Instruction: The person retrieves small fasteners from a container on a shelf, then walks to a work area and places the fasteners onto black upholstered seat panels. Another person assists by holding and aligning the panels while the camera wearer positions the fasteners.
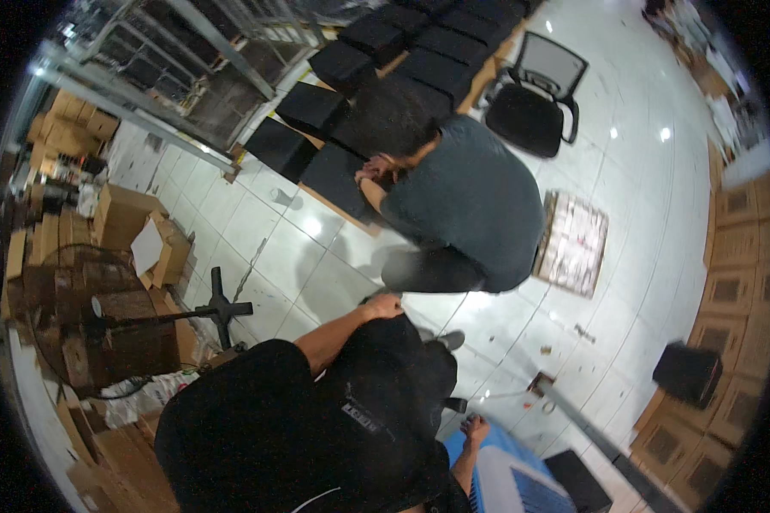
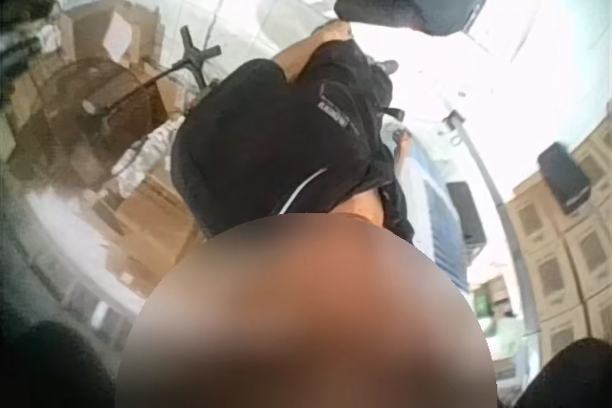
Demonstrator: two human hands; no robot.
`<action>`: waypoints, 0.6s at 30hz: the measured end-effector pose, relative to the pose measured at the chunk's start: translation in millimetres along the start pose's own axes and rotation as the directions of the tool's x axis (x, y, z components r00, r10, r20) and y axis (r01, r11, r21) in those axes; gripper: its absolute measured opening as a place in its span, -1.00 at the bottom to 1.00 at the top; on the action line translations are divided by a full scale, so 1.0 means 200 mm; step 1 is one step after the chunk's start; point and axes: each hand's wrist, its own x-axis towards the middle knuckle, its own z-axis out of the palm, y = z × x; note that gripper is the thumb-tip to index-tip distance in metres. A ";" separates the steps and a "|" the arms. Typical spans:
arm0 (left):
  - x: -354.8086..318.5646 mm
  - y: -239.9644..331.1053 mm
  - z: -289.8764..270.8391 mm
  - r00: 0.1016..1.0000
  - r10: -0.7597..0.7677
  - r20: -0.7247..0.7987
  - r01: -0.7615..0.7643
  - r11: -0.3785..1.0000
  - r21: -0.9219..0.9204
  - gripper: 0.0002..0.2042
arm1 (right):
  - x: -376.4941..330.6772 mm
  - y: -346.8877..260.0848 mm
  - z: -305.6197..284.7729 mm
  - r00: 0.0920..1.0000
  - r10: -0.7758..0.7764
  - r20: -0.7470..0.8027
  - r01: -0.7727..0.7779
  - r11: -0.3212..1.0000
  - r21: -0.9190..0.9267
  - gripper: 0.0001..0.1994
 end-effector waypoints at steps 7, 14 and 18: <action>-0.09 -0.28 0.08 0.930 -0.224 -0.291 0.144 0.952 -0.272 -0.60 | 0.35 -0.54 -0.15 0.977 -0.184 -0.108 0.165 0.973 -0.164 -0.58; -0.22 -0.84 0.20 0.817 -0.487 -0.308 0.297 0.815 -0.498 -0.57 | 0.35 -0.89 0.72 0.980 -0.170 0.100 0.191 0.947 -0.259 -0.61; -0.31 -1.16 0.04 0.857 -0.454 -0.243 0.357 0.864 -0.354 -0.53 | 0.04 -0.96 1.33 0.852 -0.280 0.442 0.520 0.542 -0.660 -0.62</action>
